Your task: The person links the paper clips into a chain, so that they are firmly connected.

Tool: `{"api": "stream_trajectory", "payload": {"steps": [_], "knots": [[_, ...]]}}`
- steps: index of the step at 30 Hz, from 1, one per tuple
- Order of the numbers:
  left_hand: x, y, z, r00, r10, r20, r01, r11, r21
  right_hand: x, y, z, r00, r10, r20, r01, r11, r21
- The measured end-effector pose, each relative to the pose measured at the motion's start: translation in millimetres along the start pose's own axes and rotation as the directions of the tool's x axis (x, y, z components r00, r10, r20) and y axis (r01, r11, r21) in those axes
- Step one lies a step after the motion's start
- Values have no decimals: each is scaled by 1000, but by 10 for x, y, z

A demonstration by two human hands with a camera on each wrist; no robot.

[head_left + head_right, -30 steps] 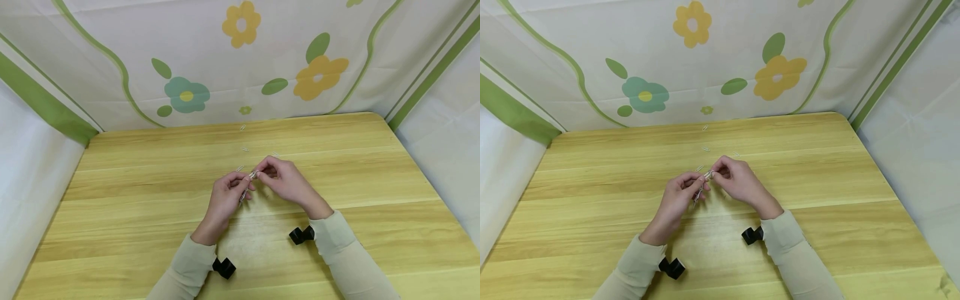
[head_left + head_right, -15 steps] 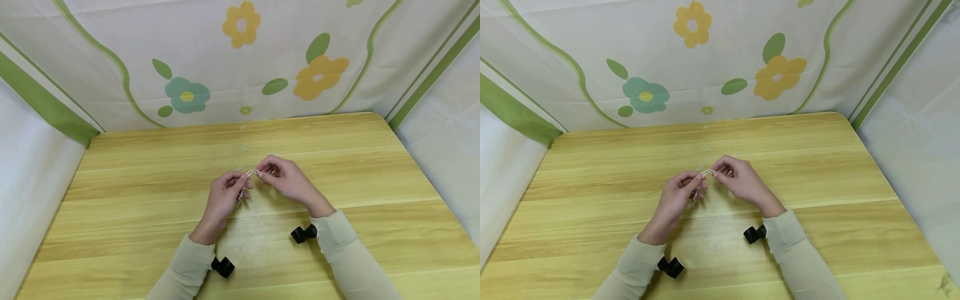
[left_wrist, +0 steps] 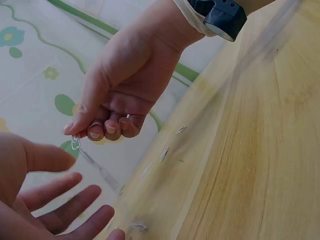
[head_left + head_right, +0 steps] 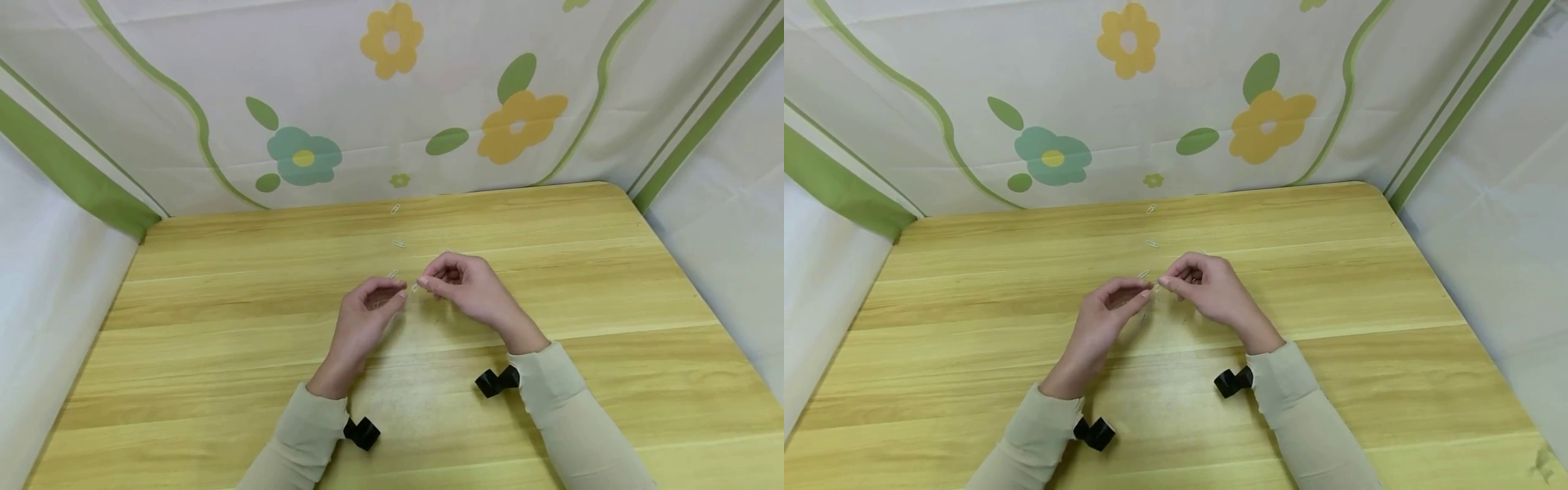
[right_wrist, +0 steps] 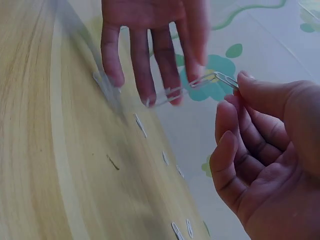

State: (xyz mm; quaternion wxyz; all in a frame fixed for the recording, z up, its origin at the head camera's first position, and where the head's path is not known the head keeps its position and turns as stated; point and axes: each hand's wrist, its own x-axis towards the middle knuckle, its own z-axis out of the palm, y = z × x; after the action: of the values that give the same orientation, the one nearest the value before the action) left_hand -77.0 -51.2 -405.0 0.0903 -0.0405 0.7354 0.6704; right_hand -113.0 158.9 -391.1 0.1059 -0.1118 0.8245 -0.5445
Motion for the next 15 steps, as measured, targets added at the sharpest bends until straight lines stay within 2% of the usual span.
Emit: {"api": "stream_trajectory", "payload": {"steps": [5,8,12,15], "knots": [[-22,9,17,997,27,67,-27,1000,-4,-2,-26,33,999,-11,31,10,1000,14],[-27,11,31,997,27,77,-27,1000,-10,3,-12,21,1000,-5,21,5,1000,14],[-28,20,33,998,12,61,-11,1000,-25,20,45,-88,997,25,-69,-26,1000,-2],[-30,32,22,999,1,46,1,999,-46,31,124,-211,983,81,-166,-85,996,-18]]}}
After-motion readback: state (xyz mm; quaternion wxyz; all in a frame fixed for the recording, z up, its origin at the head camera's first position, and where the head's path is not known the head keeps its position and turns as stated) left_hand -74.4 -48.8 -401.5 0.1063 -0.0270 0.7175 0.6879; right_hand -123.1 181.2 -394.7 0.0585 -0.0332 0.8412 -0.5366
